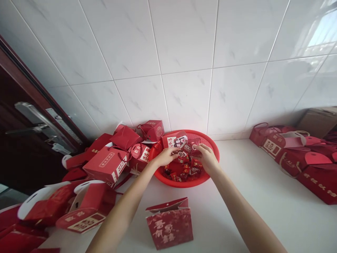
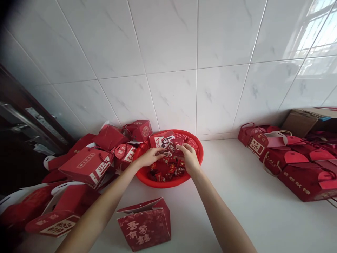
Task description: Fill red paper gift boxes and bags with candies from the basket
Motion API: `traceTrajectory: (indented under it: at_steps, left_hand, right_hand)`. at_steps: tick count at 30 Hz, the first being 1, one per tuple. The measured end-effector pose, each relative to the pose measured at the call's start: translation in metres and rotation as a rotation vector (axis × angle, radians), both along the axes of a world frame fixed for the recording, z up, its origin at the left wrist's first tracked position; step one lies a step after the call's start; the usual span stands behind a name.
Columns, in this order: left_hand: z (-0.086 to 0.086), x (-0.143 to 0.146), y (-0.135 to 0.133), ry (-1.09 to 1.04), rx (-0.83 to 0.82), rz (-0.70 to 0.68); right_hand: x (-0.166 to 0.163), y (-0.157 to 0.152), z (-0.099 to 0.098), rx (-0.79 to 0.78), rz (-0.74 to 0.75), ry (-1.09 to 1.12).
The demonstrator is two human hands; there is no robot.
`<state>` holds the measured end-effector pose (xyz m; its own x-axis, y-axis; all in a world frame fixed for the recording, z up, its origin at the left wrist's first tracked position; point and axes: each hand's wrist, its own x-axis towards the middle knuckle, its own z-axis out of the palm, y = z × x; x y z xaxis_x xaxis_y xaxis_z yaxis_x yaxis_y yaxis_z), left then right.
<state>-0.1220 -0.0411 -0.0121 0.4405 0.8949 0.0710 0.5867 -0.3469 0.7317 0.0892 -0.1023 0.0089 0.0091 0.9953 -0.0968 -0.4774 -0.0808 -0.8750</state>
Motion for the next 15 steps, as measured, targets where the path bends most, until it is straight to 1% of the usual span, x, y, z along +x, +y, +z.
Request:
traceTrajectory:
  at_steps: [3, 7, 10, 15]
  left_hand:
    - [-0.0007, -0.0001, 0.0001, -0.025, 0.005, -0.011]
    - [0.0, -0.0001, 0.0003, -0.166, 0.03, -0.036]
    - [0.0032, 0.0005, -0.0005, -0.254, 0.027, -0.043]
    - [0.009, 0.0026, -0.0037, -0.304, 0.009, -0.039]
  right_hand:
    - [-0.0005, -0.0004, 0.0008, 0.001, -0.011, 0.001]
    - [-0.0007, -0.0009, 0.001, -0.002, -0.022, 0.003]
    - [-0.0002, -0.0009, 0.0004, 0.016, -0.022, -0.002]
    - [0.0011, 0.0016, -0.0028, 0.018, -0.018, -0.032]
